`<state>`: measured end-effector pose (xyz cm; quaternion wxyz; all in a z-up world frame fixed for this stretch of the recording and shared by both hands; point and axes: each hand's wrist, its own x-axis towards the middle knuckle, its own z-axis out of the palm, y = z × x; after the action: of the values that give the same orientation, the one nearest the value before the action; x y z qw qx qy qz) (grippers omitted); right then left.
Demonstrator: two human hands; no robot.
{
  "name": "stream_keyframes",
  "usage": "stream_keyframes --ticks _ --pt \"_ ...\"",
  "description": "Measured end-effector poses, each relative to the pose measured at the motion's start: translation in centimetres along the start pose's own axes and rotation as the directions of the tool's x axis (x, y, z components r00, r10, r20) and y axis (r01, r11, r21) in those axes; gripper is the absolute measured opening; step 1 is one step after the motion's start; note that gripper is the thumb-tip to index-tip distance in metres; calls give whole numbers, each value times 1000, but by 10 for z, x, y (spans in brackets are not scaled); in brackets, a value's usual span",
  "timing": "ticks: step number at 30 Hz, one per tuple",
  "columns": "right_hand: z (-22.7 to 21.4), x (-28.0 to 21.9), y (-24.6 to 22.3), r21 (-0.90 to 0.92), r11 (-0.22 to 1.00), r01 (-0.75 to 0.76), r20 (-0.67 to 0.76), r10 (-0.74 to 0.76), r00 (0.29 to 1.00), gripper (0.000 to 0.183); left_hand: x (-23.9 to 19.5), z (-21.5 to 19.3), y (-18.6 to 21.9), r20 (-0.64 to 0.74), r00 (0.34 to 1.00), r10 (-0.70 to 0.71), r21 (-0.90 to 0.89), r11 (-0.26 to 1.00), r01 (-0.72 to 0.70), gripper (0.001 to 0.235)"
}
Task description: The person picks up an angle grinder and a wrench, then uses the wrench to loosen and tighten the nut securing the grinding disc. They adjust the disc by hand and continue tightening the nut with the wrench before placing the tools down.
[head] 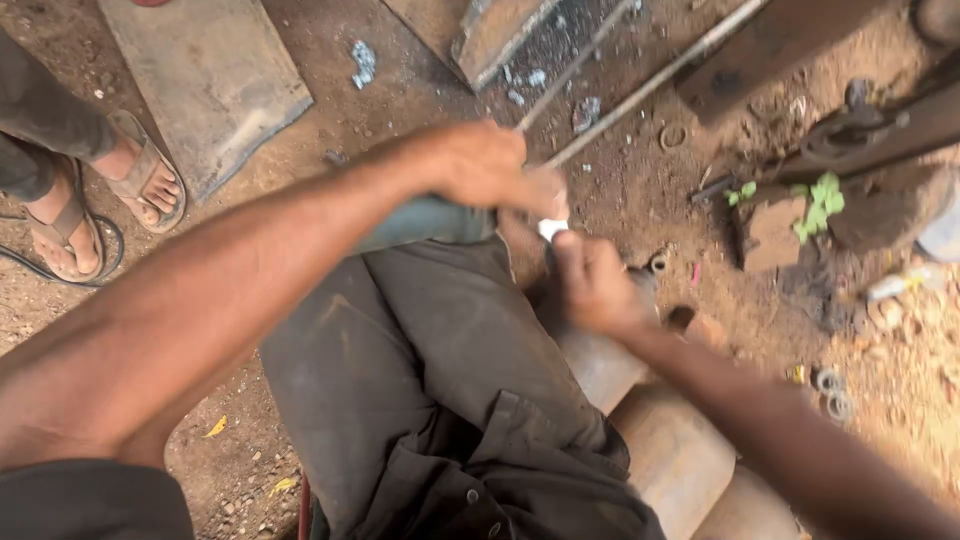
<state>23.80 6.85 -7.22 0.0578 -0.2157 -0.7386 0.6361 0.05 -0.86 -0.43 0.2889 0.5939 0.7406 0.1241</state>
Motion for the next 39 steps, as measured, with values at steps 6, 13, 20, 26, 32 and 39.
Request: stream_keyframes --ticks 6,13,20,26,32,39 --pt "-20 -8 17 -339 940 27 31 -17 999 55 4 24 -15 47 957 287 267 919 -289 67" --pt "-55 30 -46 -546 828 125 189 -24 982 54 -26 -29 -2 67 996 64 7 998 -65 93" --pt "-57 29 -68 -29 998 -63 68 65 996 60 -44 -44 1 -94 993 -71 -201 978 51 89" --pt "0 -7 -52 304 939 -158 -1 167 986 62 -37 -42 -6 -107 990 -91 -247 967 62 94" --pt "36 -11 -41 638 736 -226 59 245 968 52 -33 -37 -14 -84 993 -89 -206 976 70 102" --pt "43 -1 -62 691 689 -218 47 258 965 53 -29 -35 -19 -67 994 -92 -223 972 75 109"
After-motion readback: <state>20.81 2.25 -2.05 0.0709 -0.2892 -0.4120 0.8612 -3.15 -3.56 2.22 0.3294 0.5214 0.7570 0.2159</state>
